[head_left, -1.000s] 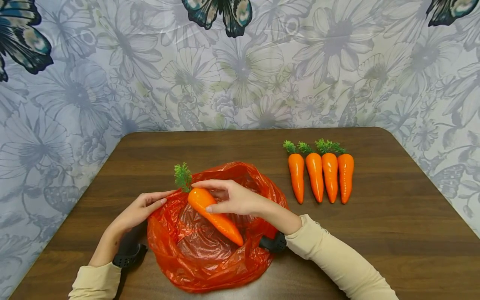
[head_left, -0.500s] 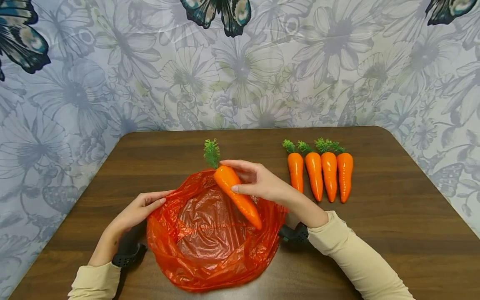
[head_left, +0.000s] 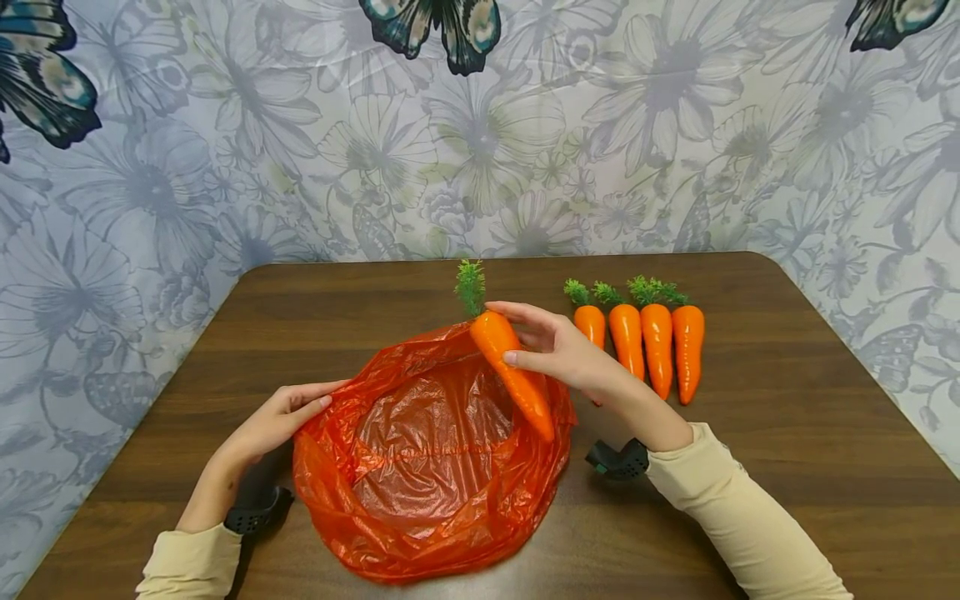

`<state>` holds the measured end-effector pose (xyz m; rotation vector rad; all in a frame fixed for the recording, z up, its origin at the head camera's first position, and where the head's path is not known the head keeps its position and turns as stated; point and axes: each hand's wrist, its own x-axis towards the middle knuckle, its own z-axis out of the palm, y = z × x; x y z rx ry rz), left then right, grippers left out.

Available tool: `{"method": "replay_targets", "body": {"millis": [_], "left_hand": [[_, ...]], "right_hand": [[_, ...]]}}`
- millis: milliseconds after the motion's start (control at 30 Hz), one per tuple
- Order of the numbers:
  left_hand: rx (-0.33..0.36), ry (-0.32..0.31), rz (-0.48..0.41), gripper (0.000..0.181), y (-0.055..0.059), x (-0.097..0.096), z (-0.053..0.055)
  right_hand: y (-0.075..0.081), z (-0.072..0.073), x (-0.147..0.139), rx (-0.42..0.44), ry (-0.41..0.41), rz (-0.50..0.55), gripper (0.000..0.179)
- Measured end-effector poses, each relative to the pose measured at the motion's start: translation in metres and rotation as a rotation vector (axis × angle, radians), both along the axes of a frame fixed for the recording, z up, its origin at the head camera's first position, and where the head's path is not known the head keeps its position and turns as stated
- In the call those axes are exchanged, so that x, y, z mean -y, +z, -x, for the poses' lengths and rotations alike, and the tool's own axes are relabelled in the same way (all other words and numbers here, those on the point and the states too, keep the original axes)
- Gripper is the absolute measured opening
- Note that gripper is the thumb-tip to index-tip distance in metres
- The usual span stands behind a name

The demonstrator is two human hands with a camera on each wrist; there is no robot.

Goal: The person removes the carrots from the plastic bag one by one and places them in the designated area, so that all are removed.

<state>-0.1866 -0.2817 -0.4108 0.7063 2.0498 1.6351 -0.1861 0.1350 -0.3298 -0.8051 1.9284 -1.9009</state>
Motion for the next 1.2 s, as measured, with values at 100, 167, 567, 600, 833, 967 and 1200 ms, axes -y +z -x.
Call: {"method": "replay_targets", "body": {"millis": [100,167,567,600,833,967,1200], "left_hand": [[-0.002,-0.001,0.002,0.041,0.0,0.0,0.0],[0.002,0.004,0.006,0.041,0.0,0.0,0.0],[0.006,0.003,-0.007,0.04,-0.002,0.001,-0.002],[0.007,-0.002,-0.012,0.04,-0.002,0.001,-0.001],[0.005,-0.015,-0.028,0.04,-0.003,0.001,0.0],[-0.005,-0.021,-0.024,0.039,-0.005,0.002,0.0],[-0.002,0.003,-0.005,0.04,-0.004,0.002,0.0]], "right_hand": [[0.001,0.0,-0.009,0.001,-0.025,-0.009,0.059],[0.001,0.0,-0.015,-0.002,-0.042,-0.013,0.06],[0.0,-0.001,-0.051,-0.006,-0.169,-0.082,0.061],[0.0,-0.001,-0.055,-0.008,-0.183,-0.093,0.061],[0.001,-0.004,-0.086,-0.025,-0.275,-0.164,0.06],[0.001,-0.004,-0.105,-0.034,-0.337,-0.157,0.059],[-0.001,-0.009,-0.144,0.025,-0.387,-0.003,0.058]]}}
